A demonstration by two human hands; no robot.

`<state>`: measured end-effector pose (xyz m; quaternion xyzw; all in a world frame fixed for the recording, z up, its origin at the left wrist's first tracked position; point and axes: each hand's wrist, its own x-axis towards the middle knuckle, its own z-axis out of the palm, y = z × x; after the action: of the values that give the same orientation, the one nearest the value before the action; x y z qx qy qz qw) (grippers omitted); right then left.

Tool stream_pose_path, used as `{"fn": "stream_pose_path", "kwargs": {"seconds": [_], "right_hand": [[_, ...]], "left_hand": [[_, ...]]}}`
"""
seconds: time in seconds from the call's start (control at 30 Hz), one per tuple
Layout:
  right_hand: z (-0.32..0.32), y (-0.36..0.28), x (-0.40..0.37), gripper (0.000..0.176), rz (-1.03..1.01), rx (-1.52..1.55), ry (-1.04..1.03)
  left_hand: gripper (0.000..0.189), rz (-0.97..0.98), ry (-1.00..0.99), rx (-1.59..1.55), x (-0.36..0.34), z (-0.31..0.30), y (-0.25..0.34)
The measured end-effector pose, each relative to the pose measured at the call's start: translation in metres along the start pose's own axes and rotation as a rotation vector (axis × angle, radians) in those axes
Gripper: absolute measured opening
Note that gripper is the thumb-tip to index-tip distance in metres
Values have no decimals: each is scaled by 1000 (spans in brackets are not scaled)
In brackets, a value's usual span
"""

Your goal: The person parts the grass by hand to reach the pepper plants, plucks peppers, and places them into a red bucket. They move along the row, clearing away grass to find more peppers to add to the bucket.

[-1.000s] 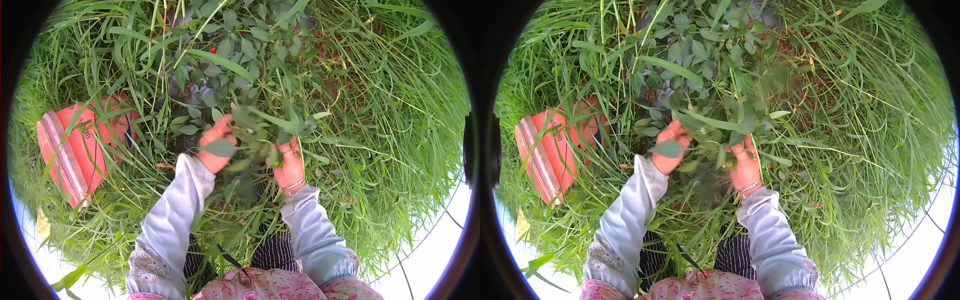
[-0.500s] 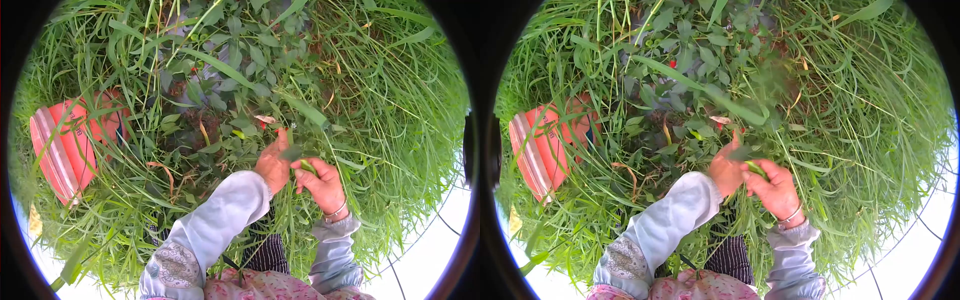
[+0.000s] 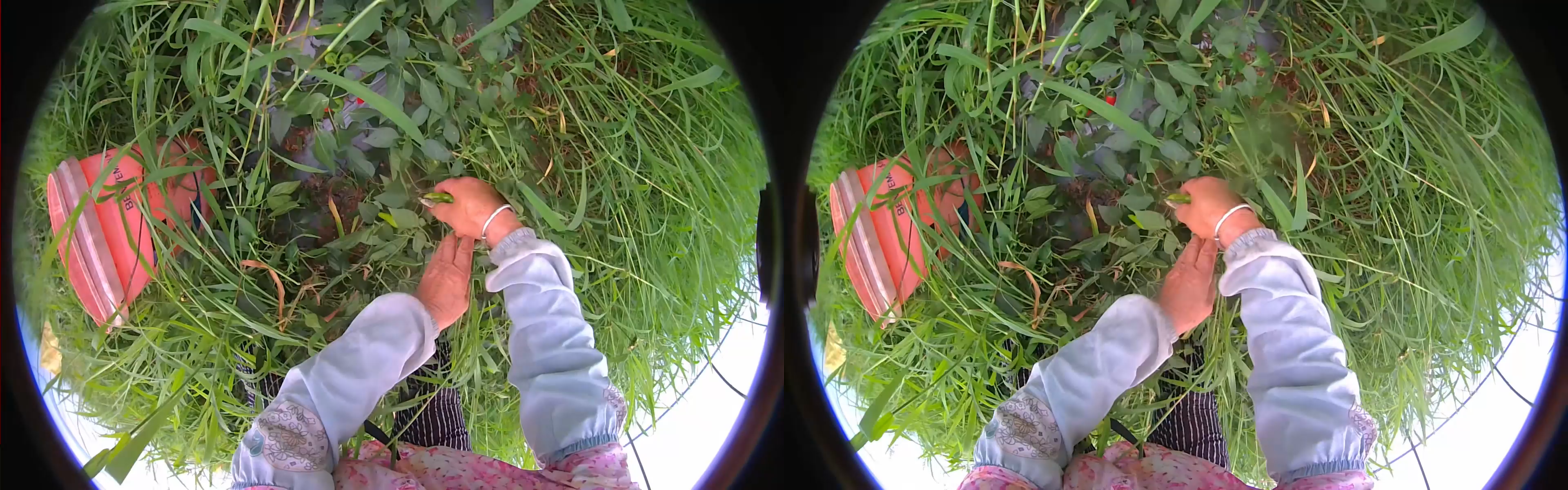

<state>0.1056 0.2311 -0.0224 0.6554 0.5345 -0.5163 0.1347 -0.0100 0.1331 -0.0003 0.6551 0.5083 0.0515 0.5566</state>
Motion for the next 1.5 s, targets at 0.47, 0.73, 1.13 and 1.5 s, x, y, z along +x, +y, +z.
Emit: {"fn": "stream_pose_path", "kwargs": {"seconds": [0.47,0.73,1.13,1.5], "right_hand": [[-14,-2,-2,29,254,244,-104],[-2,16,4,33,77,132,-60],[12,23,4,25,133,280,18],[18,32,4,26,26,301,101]], "left_hand": [[18,-335,308,-520,84,-98,-101],[38,-310,476,-698,138,-131,-148],[42,-597,234,-790,169,-122,-99],[31,84,460,-1717,170,-75,-178]]}}
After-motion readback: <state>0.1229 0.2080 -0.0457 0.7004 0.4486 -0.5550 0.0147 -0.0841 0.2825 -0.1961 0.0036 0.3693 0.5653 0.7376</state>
